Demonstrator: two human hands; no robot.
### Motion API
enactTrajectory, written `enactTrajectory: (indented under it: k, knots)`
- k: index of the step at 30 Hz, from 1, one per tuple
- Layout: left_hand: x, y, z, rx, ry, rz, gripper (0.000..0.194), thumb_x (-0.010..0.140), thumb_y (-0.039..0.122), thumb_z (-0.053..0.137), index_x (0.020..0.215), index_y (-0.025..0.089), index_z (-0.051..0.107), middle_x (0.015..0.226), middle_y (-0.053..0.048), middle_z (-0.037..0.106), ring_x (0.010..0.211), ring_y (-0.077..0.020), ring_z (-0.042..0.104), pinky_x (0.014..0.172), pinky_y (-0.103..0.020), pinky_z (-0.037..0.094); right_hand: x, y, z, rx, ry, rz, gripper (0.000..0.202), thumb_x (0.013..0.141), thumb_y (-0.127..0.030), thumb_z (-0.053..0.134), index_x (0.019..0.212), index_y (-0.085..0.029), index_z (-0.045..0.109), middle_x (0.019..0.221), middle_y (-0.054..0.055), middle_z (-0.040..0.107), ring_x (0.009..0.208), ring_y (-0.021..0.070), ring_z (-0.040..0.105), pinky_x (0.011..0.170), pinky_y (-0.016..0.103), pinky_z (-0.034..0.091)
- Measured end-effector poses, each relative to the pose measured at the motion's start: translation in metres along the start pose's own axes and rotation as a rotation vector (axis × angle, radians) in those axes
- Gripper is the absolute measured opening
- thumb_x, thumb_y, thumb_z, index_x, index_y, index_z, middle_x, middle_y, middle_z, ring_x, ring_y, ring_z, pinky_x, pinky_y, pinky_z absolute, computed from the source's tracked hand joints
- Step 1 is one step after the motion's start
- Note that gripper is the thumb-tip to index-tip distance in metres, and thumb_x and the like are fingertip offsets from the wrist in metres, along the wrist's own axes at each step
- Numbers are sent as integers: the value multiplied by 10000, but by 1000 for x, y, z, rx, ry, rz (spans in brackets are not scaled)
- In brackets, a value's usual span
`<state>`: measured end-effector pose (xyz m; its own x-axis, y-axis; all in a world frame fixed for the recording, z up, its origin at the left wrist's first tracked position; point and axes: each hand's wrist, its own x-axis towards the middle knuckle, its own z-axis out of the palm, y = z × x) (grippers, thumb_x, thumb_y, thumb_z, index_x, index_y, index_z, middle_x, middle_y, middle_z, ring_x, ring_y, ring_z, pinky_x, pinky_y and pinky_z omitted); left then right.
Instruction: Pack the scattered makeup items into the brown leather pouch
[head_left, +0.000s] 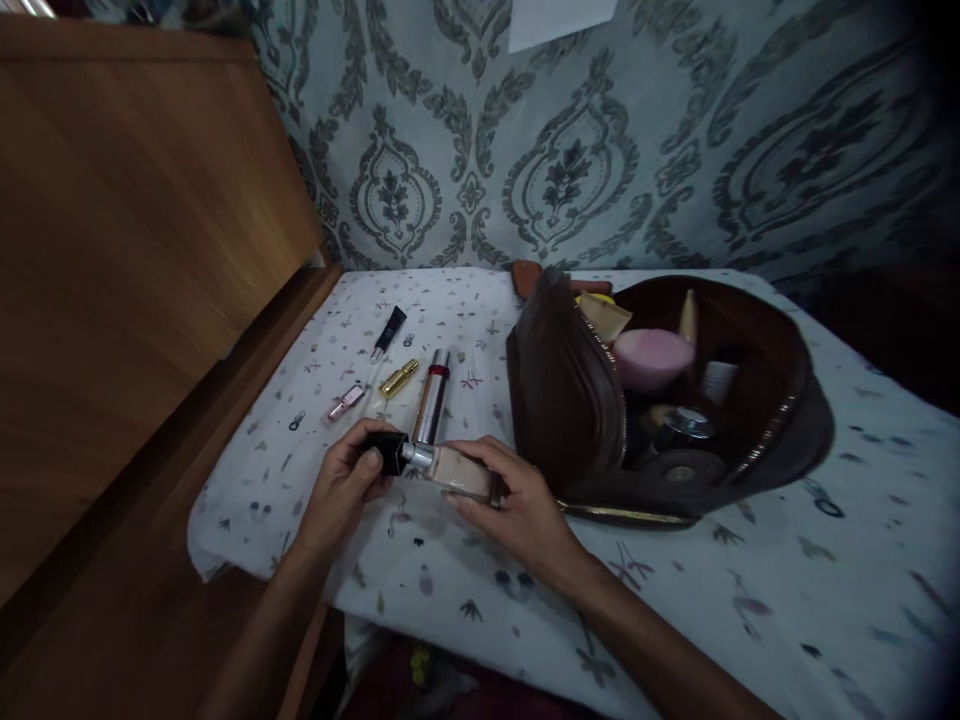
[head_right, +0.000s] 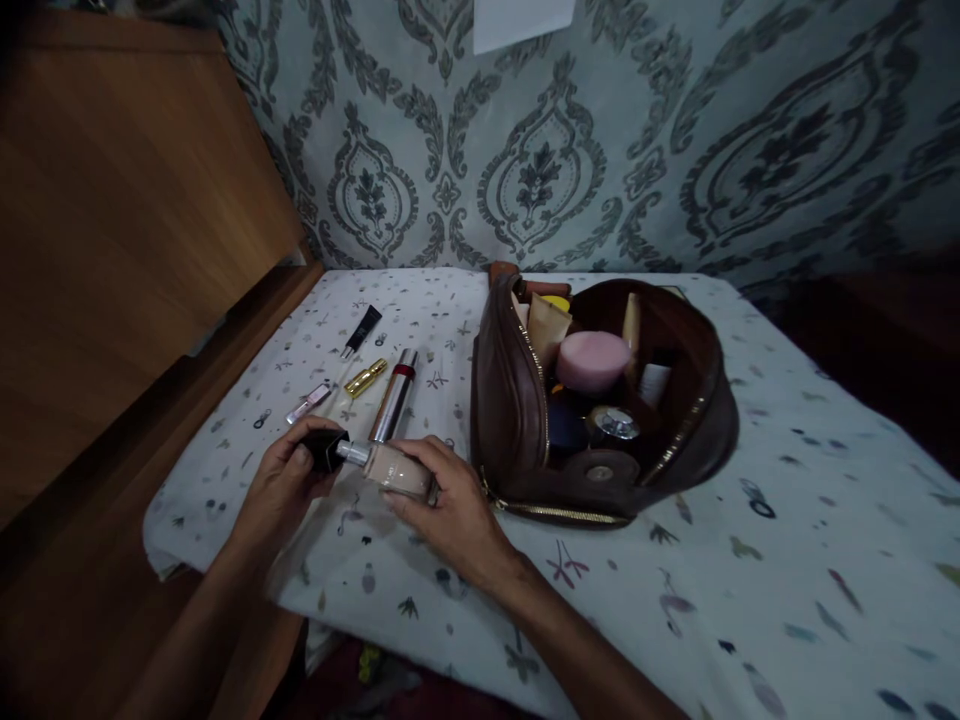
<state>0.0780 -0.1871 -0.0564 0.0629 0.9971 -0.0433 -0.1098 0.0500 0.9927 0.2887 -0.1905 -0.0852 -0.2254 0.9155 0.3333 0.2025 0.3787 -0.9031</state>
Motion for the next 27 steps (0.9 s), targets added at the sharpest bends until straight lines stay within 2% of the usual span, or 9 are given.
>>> enactTrajectory:
  k: [4,8,12,16,21,27]
  knots:
    - [0,-1,-5,62,-27,12,508,719,623,776,977,197,676,823,-10,554,671,-116,472,521,-169,391,0,-3,-2,-75,17,-57,386,785,-163,681,1167,-223,683,964,50,675,849,187,646,762,300,530]
    - [1,-3,-8,90,-39,44,479,720,561,794,1013,199,684,812,2,534,654,-105,443,515,-165,378,-1,-7,-4,-68,25,-77,395,798,-161,667,1187,-226,679,947,45,662,842,181,642,764,301,529]
    - [1,-3,-6,-54,-55,-14,506,697,534,830,1067,218,694,856,-7,558,690,-110,484,519,-161,400,-2,-10,-5,-57,38,-85,369,789,-160,678,1155,-204,686,923,37,654,828,169,637,755,290,527]
    - [3,-1,-1,-224,-83,-119,570,678,555,842,1114,220,691,849,-21,559,684,-114,501,447,-145,344,0,-17,-8,-27,90,-71,325,787,-176,678,1111,-202,695,895,31,660,788,157,636,702,265,518]
    - [6,-3,3,-357,-110,-153,584,686,546,845,1142,210,704,844,-25,525,688,-102,479,425,-119,320,3,-23,-12,-1,121,-24,216,794,-225,683,1008,-195,696,865,31,702,736,153,643,660,257,511]
    - [6,-2,8,-335,-131,-156,592,668,511,868,1154,210,716,819,-22,541,681,-113,503,430,-137,327,2,-28,-13,-10,63,-15,216,784,-192,664,997,-193,696,855,25,702,743,149,643,657,247,495]
